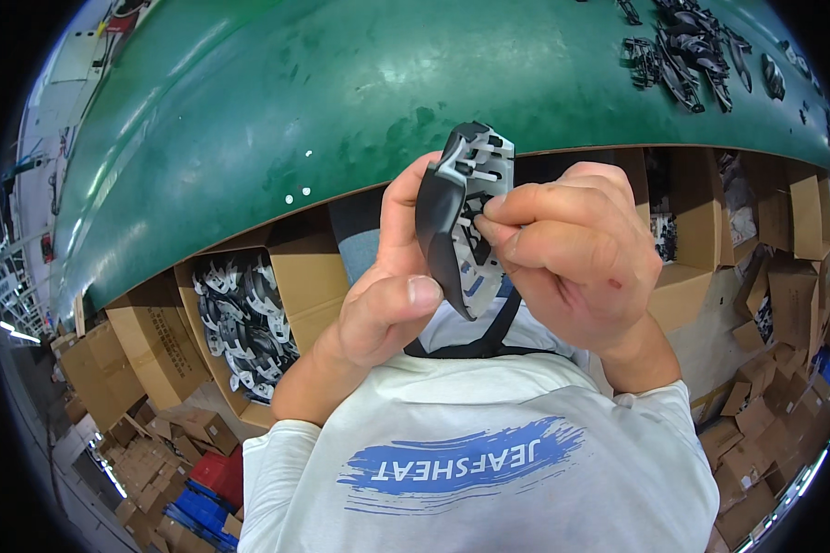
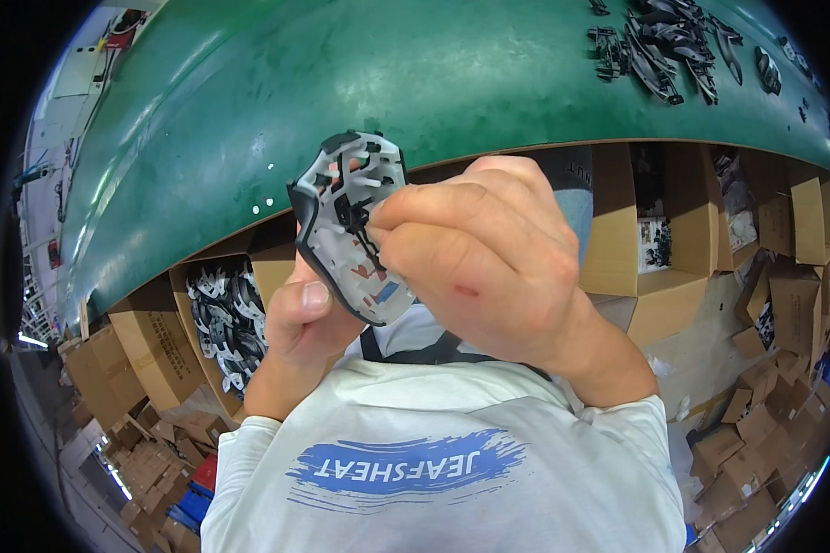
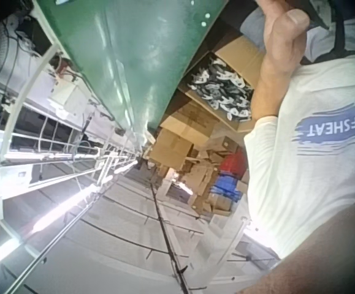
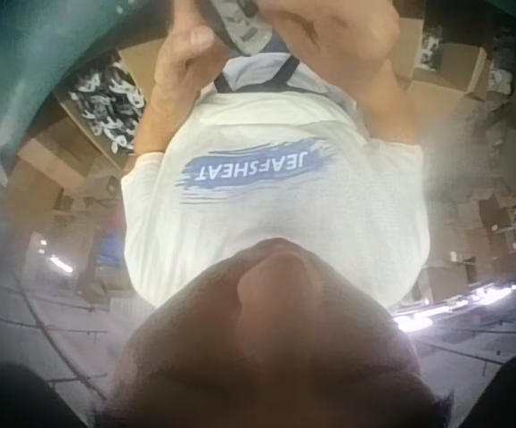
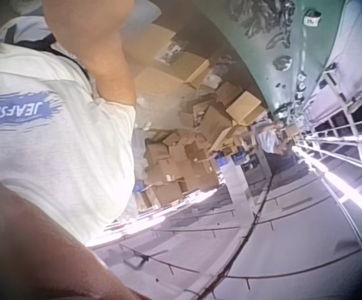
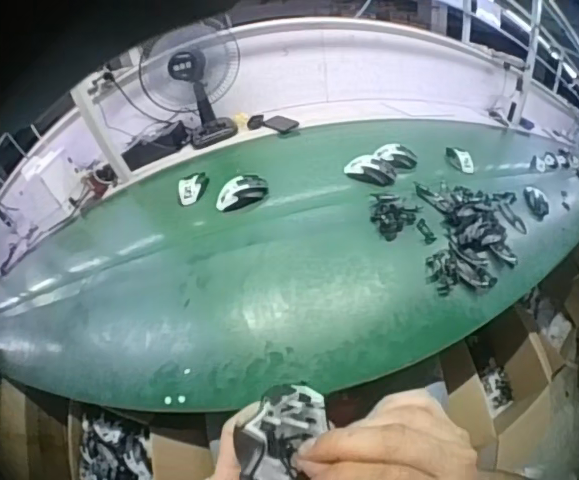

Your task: The person assembles computer mouse shells by picking up shells and small plastic components from the conveyor table, inserting the components into the shells by hand, and placing the assembled shells into a cardboard box.

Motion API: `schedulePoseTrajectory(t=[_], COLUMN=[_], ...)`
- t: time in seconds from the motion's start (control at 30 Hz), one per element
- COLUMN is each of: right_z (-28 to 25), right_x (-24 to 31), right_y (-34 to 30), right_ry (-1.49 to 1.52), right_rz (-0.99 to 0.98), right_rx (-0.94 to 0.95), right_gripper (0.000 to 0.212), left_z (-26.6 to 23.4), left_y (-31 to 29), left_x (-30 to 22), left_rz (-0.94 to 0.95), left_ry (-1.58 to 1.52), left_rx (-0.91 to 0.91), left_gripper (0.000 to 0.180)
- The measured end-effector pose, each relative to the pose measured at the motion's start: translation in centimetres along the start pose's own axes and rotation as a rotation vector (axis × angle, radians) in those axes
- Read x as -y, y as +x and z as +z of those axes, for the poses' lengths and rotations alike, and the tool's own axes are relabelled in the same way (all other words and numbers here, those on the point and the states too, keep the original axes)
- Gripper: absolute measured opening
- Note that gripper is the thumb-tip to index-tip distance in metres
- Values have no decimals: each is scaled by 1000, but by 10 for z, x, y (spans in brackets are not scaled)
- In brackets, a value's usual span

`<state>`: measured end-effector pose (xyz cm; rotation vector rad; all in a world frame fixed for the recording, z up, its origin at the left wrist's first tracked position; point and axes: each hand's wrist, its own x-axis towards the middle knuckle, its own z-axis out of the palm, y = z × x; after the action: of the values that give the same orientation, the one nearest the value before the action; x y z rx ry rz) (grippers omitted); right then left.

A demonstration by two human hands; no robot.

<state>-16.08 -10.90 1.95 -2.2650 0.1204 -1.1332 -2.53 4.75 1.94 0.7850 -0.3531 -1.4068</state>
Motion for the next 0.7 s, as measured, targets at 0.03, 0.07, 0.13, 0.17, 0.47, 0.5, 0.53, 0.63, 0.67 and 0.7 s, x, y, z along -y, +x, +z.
schedulePoseTrajectory(t=[0.03, 0.07, 0.13, 0.17, 0.47, 0.5, 0.53, 0.63, 0.67, 0.7], right_z=[-1, -3, -2, 3, -2, -2, -3, -3, -5, -6], right_x=[2, 4, 3, 0, 0, -1, -2, -10, -11, -12], right_y=[0, 1, -1, -4, 0, 1, 1, 1, 1, 2], right_ry=[-2, 2, 4, 73, 125, 108, 101, 100, 103, 68], right_rz=[5, 36, 70, 85, 102, 127, 143, 73, 76, 63], right_rx=[-2, 17, 34, -22, -30, 4, 17, 47, 48, 95], right_gripper=[26, 25, 25, 25, 30, 30, 30, 27, 27, 26], left_z=[2, 5, 8, 11, 17, 14, 11, 2, 3, 4], left_y=[0, 0, 1, 2, 4, 5, 6, 7, 7, 7], left_x=[-2, -5, -5, -3, -2, -2, 1, 6, 5, 4], left_rz=[-6, -24, -47, -28, -52, -54, -55, -45, -58, -71], left_ry=[0, 27, 54, 84, -87, -86, -74, -33, 8, 49], left_rx=[1, -17, -31, -89, -73, -77, -55, -21, -30, -39], left_gripper=[103, 105, 106, 109, 99, 99, 97, 94, 94, 94])
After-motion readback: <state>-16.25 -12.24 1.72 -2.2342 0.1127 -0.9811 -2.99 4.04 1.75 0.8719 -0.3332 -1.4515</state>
